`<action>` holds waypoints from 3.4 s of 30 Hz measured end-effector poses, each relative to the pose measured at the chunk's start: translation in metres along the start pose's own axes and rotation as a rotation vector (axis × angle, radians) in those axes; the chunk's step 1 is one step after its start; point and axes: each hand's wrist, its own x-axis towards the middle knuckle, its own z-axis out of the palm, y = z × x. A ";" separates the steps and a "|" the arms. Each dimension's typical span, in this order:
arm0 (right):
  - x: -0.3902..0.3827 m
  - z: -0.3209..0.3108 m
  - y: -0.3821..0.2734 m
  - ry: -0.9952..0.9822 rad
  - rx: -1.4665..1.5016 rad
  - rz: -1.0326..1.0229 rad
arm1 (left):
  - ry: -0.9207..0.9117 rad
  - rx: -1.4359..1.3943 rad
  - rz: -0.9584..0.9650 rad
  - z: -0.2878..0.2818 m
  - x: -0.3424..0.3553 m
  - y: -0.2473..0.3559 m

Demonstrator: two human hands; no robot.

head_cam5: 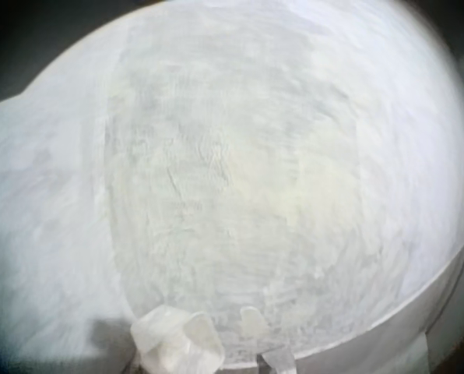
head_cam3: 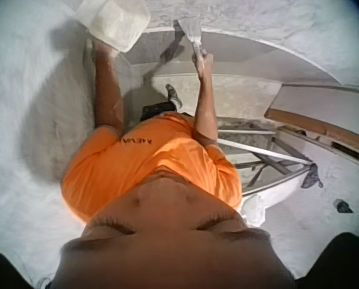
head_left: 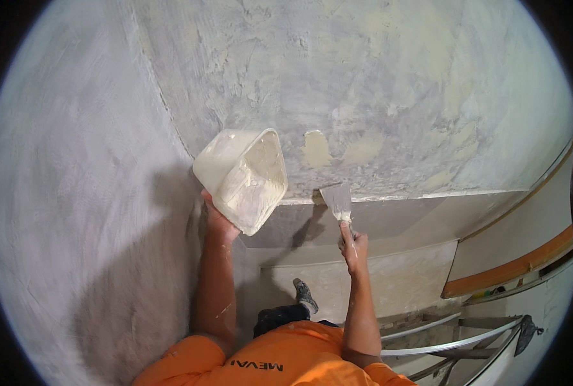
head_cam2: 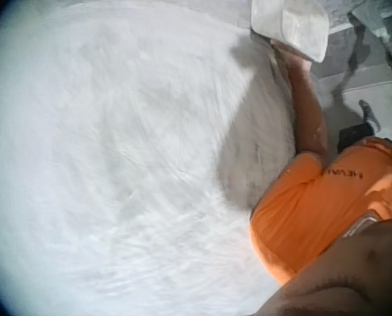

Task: The person applies putty to a wall corner and surface using a spatula, taking the material from a plastic container held in the other hand.

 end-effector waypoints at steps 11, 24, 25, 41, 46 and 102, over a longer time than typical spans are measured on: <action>0.033 0.072 -0.089 -0.170 0.150 -0.091 | 0.007 0.037 0.023 0.011 -0.004 0.002; 0.002 -0.018 0.021 -0.023 0.131 0.125 | -0.127 -0.123 0.014 0.022 0.011 -0.003; -0.001 -0.020 0.005 -0.017 0.128 0.118 | -0.135 -0.129 0.017 0.022 0.012 -0.002; 0.033 0.044 0.009 0.003 -0.019 -0.008 | 0.112 -0.021 0.034 0.006 0.001 -0.005; 0.022 -0.004 0.067 -0.018 0.083 -0.032 | 0.101 -0.084 -0.002 0.013 0.007 -0.003; -0.002 -0.091 0.140 0.350 0.147 0.252 | -0.169 0.178 -0.250 0.038 -0.011 -0.052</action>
